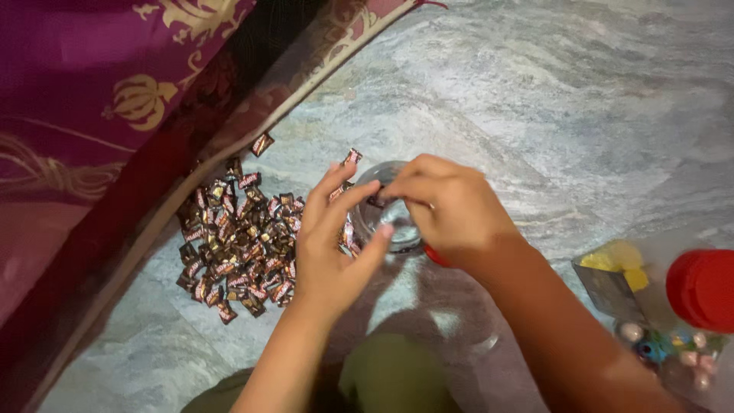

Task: The person sits on the floor and sorts candies into clear plastic jars. They first place yellow circular candies into one jar, then transfer wrapped chocolate candies into another jar. The person closes the jars with red lids after filling them.

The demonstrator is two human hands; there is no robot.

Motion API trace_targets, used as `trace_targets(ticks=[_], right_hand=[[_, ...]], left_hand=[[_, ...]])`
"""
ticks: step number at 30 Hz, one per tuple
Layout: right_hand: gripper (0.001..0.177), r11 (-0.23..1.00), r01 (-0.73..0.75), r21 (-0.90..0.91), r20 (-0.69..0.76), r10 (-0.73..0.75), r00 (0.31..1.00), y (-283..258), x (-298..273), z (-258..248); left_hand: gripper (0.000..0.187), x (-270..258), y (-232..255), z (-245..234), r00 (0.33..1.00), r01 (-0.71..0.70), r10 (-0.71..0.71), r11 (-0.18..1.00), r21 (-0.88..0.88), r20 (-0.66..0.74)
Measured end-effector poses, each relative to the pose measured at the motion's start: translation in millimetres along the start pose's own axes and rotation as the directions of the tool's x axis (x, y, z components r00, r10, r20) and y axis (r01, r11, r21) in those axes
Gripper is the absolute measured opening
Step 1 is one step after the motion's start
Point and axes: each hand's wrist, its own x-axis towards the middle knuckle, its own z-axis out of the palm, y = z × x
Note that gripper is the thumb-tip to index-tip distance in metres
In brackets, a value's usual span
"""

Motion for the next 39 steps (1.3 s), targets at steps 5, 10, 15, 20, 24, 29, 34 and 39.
trace_targets(ticks=[5,10,15,20,24,29,34,39], right_hand=[[0.033,0.950,0.192,-0.245,0.351,-0.097,0.931,13.0,20.0,13.0],[0.020,0.899,0.049,-0.434,0.727,0.318,0.608,26.0,40.7,38.9],[0.021,0.876,0.117,-0.467,0.787,0.352,0.507,38.2,51.1,65.8],[0.021,0.880,0.101,-0.464,0.803,0.369,0.468,51.3,46.2,78.9],[0.021,0.875,0.097,-0.473,0.804,0.385,0.453,51.5,45.9,80.8],[0.021,0.862,0.089,-0.499,0.784,0.405,0.470,34.4,58.5,68.7],[0.018,0.828,-0.012,-0.560,0.722,0.495,0.483,-8.0,70.8,29.2],[0.018,0.829,-0.149,-0.539,0.667,0.527,0.527,-60.6,74.0,1.1]], left_hand=[[0.069,-2.7,-17.0,-0.8,0.979,0.123,-0.120,0.992,-0.007,0.163],[0.071,-7.7,-25.8,2.4,0.962,0.189,-0.180,0.982,-0.023,0.205],[0.071,-7.7,-26.9,1.0,0.969,0.164,-0.149,0.985,-0.061,0.197],[0.071,-10.5,-26.8,0.6,0.966,0.192,-0.174,0.978,-0.081,0.194],[0.071,-9.5,-27.1,1.6,0.969,0.184,-0.165,0.979,-0.087,0.183],[0.071,-6.4,-25.6,0.9,0.963,0.207,-0.183,0.973,-0.106,0.199],[0.074,-4.7,-22.9,-3.3,0.969,0.187,-0.160,0.973,-0.133,0.189],[0.071,-2.6,-13.9,-21.5,0.981,0.150,-0.132,0.980,-0.127,0.140]])
